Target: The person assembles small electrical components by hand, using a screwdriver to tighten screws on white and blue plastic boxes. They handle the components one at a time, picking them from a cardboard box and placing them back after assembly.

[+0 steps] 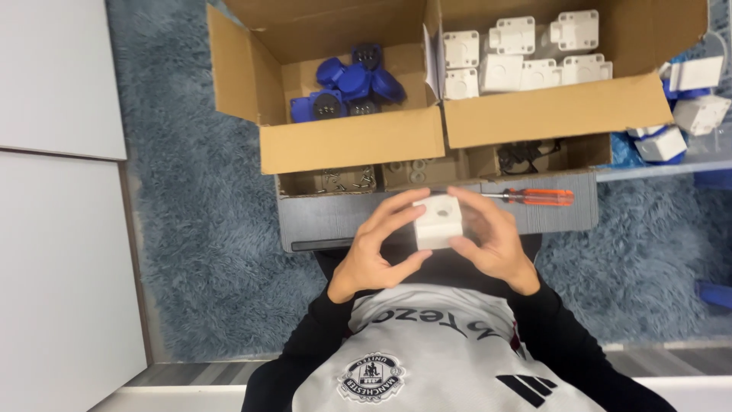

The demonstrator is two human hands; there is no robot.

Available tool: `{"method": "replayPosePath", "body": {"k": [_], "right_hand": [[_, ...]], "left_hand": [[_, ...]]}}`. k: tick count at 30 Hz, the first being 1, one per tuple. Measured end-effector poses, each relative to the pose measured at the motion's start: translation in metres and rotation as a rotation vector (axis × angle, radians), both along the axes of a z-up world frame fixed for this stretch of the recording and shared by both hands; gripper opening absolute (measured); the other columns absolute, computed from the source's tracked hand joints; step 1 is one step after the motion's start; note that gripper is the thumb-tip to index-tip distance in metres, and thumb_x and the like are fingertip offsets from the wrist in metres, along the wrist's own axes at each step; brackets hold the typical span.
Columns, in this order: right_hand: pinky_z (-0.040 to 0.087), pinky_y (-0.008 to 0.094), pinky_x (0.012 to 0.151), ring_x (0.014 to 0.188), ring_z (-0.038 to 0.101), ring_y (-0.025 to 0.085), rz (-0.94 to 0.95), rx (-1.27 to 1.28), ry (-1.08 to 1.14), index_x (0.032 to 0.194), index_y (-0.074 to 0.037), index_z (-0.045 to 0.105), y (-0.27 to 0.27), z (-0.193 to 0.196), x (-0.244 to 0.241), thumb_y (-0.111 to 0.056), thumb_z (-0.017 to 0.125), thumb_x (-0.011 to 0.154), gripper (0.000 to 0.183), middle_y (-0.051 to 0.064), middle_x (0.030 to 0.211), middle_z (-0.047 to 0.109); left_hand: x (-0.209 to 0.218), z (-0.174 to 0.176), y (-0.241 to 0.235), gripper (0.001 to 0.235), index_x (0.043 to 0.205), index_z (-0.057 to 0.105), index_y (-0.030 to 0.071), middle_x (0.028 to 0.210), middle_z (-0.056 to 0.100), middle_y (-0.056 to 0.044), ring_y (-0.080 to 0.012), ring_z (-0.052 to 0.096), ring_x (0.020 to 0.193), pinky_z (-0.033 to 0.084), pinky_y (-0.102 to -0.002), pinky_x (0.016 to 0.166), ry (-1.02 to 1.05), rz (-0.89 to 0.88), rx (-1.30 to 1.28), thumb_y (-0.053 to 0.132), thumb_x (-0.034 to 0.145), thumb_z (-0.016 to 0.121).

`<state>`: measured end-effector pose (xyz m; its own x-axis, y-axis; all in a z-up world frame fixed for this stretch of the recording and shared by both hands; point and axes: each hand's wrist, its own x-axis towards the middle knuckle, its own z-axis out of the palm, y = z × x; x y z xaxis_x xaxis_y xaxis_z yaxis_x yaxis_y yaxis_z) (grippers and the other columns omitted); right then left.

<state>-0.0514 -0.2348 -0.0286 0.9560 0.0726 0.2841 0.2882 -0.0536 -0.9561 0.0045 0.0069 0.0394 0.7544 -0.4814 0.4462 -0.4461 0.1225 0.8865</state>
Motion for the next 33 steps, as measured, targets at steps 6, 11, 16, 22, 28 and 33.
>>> {"method": "replayPosePath", "body": {"k": [6, 11, 16, 22, 28, 33], "right_hand": [[0.059, 0.058, 0.103, 0.124, 0.073, 0.049, 0.009, -0.049, -0.226, 0.137, 0.008, 0.067, 0.003, 0.024, 0.012, -0.017, 0.096, 0.077, 0.071, 0.035, 0.132, 0.071], [0.054, 0.059, 0.110, 0.135, 0.066, 0.049, 0.064, -0.075, -0.279, 0.145, -0.005, 0.066, 0.001, 0.025, 0.013, -0.018, 0.090, 0.082, 0.069, 0.037, 0.149, 0.061], [0.046, 0.058, 0.117, 0.149, 0.053, 0.046, 0.059, -0.127, -0.224, 0.156, -0.010, 0.055, 0.000, 0.022, 0.013, -0.048, 0.075, 0.095, 0.075, 0.033, 0.162, 0.051], [0.057, 0.059, 0.106, 0.130, 0.069, 0.050, 0.038, -0.062, -0.289, 0.142, 0.003, 0.064, -0.003, 0.010, 0.013, -0.019, 0.093, 0.079, 0.073, 0.035, 0.138, 0.067], [0.057, 0.060, 0.106, 0.132, 0.068, 0.053, 0.024, -0.141, -0.325, 0.145, -0.004, 0.065, 0.001, 0.017, 0.012, -0.016, 0.096, 0.074, 0.078, 0.036, 0.143, 0.066], [0.058, 0.058, 0.109, 0.139, 0.061, 0.043, 0.086, -0.107, -0.134, 0.165, -0.019, 0.039, 0.000, 0.014, 0.011, -0.057, 0.074, 0.088, 0.092, 0.027, 0.165, 0.046]], "left_hand": [[-0.001, -0.032, 0.003, 0.078, 0.160, 0.051, 0.001, 0.154, 0.058, -0.023, -0.0320, 0.070, 0.121, 0.063, -0.047, 0.093, 0.213, -0.044, 0.005, 0.045, 0.101, 0.076], [0.002, -0.032, 0.004, 0.063, 0.146, 0.066, 0.000, 0.143, 0.067, -0.020, -0.0328, 0.071, 0.122, 0.062, -0.043, 0.092, 0.140, 0.004, -0.021, 0.042, 0.100, 0.078], [0.001, -0.024, 0.005, 0.062, 0.147, 0.066, 0.008, 0.150, 0.061, -0.022, -0.0373, 0.066, 0.131, 0.062, -0.052, 0.103, 0.088, -0.006, -0.016, 0.028, 0.092, 0.087], [0.002, -0.027, 0.005, 0.074, 0.158, 0.055, 0.008, 0.156, 0.056, -0.022, -0.0357, 0.060, 0.139, 0.059, -0.052, 0.107, 0.113, -0.062, -0.035, 0.029, 0.094, 0.085], [-0.002, -0.034, 0.005, 0.072, 0.157, 0.053, -0.001, 0.152, 0.057, -0.023, -0.0302, 0.073, 0.115, 0.066, -0.042, 0.092, 0.231, -0.077, -0.049, 0.025, 0.098, 0.083], [0.001, -0.020, 0.006, 0.058, 0.147, 0.066, 0.006, 0.149, 0.061, -0.021, -0.0361, 0.070, 0.127, 0.064, -0.049, 0.102, 0.108, -0.014, -0.024, 0.018, 0.094, 0.087]]}}
